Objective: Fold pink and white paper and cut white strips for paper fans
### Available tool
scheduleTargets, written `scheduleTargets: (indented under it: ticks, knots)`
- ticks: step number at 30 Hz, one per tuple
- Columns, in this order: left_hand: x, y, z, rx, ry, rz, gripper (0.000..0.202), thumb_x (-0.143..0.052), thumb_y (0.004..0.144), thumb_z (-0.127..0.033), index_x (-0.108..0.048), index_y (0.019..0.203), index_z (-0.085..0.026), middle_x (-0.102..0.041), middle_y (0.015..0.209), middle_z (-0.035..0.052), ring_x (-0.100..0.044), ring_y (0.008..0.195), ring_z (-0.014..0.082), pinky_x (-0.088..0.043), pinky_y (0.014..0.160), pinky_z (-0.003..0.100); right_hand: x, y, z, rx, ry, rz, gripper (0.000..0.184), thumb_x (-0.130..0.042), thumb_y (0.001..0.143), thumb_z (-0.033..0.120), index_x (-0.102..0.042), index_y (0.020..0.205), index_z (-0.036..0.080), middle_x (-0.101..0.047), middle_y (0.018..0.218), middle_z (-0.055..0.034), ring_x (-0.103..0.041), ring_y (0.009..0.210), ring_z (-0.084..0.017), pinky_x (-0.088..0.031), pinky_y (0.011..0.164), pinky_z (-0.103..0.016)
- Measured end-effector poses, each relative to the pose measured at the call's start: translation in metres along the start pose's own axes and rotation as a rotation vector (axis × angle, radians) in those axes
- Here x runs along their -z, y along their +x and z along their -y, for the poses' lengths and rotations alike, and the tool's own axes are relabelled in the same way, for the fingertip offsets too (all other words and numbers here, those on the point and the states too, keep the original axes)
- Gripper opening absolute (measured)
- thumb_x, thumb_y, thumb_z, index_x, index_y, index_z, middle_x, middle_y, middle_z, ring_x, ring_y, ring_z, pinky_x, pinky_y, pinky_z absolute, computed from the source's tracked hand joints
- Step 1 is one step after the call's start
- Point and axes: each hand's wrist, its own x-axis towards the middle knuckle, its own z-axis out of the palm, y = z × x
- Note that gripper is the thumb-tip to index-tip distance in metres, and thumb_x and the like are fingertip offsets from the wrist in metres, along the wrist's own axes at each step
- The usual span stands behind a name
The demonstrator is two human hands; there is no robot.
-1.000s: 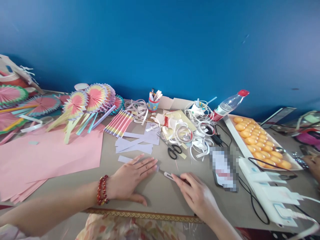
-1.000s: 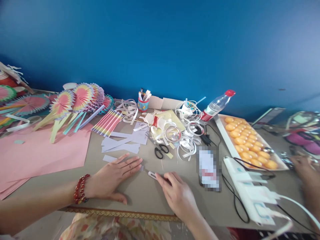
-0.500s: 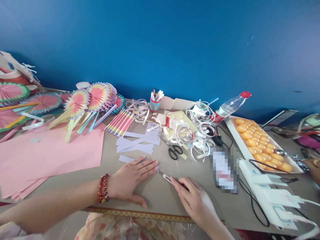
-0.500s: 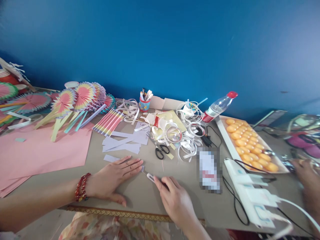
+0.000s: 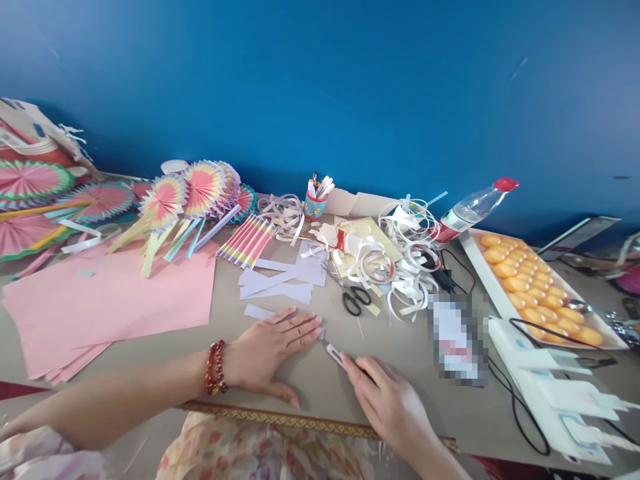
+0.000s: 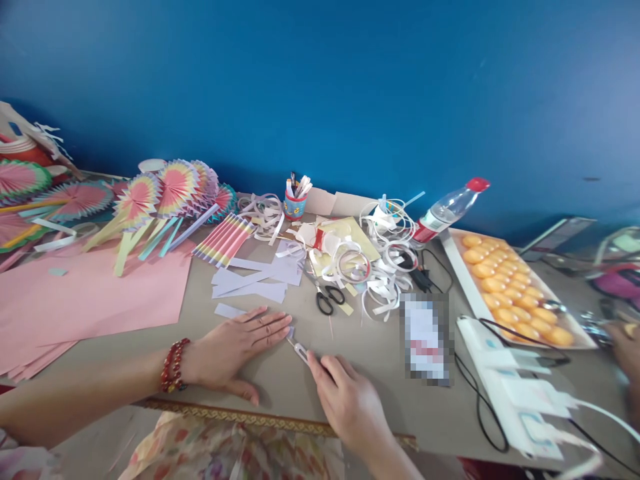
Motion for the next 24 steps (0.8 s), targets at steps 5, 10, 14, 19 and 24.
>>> scheduleTargets:
  ticks: [5, 10, 14, 19, 24]
  knots:
    - [-0.002, 0.000, 0.000, 0.000, -0.008, 0.001, 0.103, -0.047, 0.082, -0.076, -0.005, 0.156, -0.018, -0.012, 0.161, 0.0114, -0.018, 0.147, 0.0302, -0.001, 0.121, 0.046, -0.002, 0.003, 0.003, 0.057, -0.079, -0.011, 0.040, -0.037, 0.096, 0.011, -0.059, 0.130, 0.014, -0.063, 0.082, -0.0052, -0.063, 0.070, -0.012, -0.051, 0.062, -0.019]
    - [0.003, 0.000, 0.001, -0.020, -0.042, -0.011, 0.102, -0.049, 0.083, -0.074, -0.004, 0.156, -0.020, -0.014, 0.160, 0.0114, -0.018, 0.147, 0.0304, -0.004, 0.121, 0.047, -0.003, 0.007, 0.003, 0.070, -0.140, -0.032, 0.038, -0.036, 0.097, 0.013, -0.061, 0.126, 0.013, -0.063, 0.082, -0.0046, -0.062, 0.069, -0.011, -0.049, 0.061, -0.020]
    - [0.018, -0.004, 0.004, -0.017, -0.058, 0.005, 0.093, -0.044, 0.089, -0.069, -0.001, 0.156, -0.019, -0.012, 0.161, 0.0102, -0.014, 0.148, 0.0268, -0.006, 0.122, 0.041, -0.002, 0.008, 0.004, 0.052, -0.159, -0.014, 0.038, -0.038, 0.094, 0.011, -0.064, 0.121, 0.016, -0.062, 0.081, -0.0033, -0.061, 0.065, -0.010, -0.045, 0.056, -0.020]
    - [0.019, -0.011, 0.014, -0.033, -0.007, 0.032, 0.093, -0.044, 0.089, -0.070, -0.001, 0.156, -0.022, -0.015, 0.161, 0.0089, -0.017, 0.148, 0.0278, -0.002, 0.122, 0.043, -0.003, 0.007, 0.002, 0.058, -0.173, -0.013, 0.038, -0.039, 0.094, 0.012, -0.062, 0.125, 0.015, -0.063, 0.085, -0.0042, -0.061, 0.065, -0.011, -0.045, 0.055, -0.022]
    - [0.011, -0.013, 0.018, -0.044, 0.008, 0.036, 0.097, -0.046, 0.086, -0.072, -0.001, 0.156, -0.020, -0.013, 0.161, 0.0101, -0.017, 0.147, 0.0289, -0.003, 0.121, 0.045, -0.005, 0.006, 0.001, 0.068, -0.155, -0.019, 0.038, -0.037, 0.097, 0.015, -0.060, 0.127, 0.016, -0.064, 0.085, -0.0050, -0.061, 0.069, -0.012, -0.047, 0.058, -0.022]
